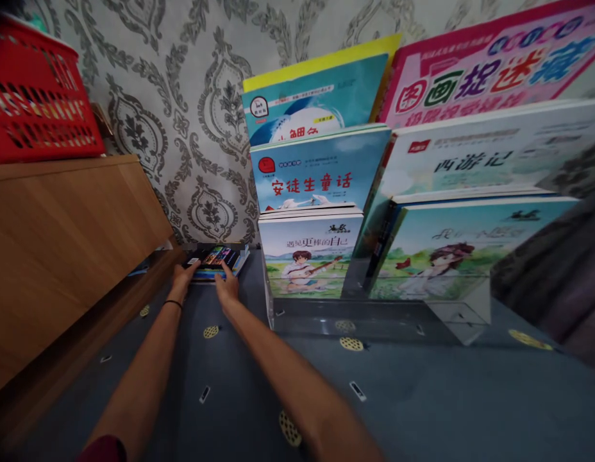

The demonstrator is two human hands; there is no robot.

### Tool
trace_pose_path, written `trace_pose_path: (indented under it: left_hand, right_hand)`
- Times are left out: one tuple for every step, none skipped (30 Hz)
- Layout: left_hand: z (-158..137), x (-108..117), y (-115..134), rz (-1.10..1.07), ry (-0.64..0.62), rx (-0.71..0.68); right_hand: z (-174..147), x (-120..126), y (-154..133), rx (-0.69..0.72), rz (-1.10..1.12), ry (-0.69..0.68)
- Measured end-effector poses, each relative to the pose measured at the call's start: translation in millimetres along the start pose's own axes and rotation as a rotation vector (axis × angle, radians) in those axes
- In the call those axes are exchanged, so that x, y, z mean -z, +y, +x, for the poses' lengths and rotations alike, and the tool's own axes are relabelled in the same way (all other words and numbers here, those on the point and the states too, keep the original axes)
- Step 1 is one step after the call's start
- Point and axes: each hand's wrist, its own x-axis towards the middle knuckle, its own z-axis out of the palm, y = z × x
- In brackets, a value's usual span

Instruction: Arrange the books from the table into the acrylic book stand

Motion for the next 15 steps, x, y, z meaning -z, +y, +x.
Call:
trace_pose_path:
  left_hand:
    - [-2,1,-1,0.016,-0.001,-0.007]
    - [-4,3,-1,0.034,-0.002,-0.014]
    - [-6,6,-1,0.054,-0.004,-0.024]
    - [-10,8,-1,0.078,-0.006,-0.035]
    - [-13,10,-1,0.106,-0.008,-0.048]
    - [-17,13,1,0.139,-0.009,-0.062]
    - [-22,15,3,0.178,-0.006,-0.078]
    - [-27,18,6,0.222,0.003,-0.099]
    - [-32,20,9,0.268,0.02,-0.126]
    - [-37,21,13,0.317,0.036,-0.17]
    - [-43,23,17,0.371,0.034,-0.242]
    - [-48,23,22,0.428,0.01,-0.336]
    - [-53,24,25,0.483,-0.038,-0.441]
    - [-57,24,29,0.536,-0.101,-0.542]
    - [-61,24,32,0.584,-0.166,-0.628]
  right_hand:
    - [-1,1,1,-0.003,0.012,0.001]
    - [-2,2,2,-0.004,0.026,0.0]
    - [-3,2,3,-0.002,0.04,-0.003]
    - [-5,3,4,0.003,0.056,-0.006]
    - [-6,4,4,0.01,0.073,-0.01]
    - [-7,5,4,0.017,0.09,-0.013]
    - [-8,5,4,0.025,0.108,-0.015]
    - [-9,6,5,0.033,0.126,-0.016]
    - [-10,7,5,0.04,0.144,-0.017]
    - [-12,7,6,0.047,0.162,-0.017]
    - [-14,7,6,0.053,0.181,-0.016]
    - [-17,8,7,0.057,0.198,-0.013]
    - [-20,8,9,0.059,0.214,-0.009]
    - [-24,9,11,0.057,0.226,-0.003]
    - [-29,10,13,0.053,0.235,0.005]
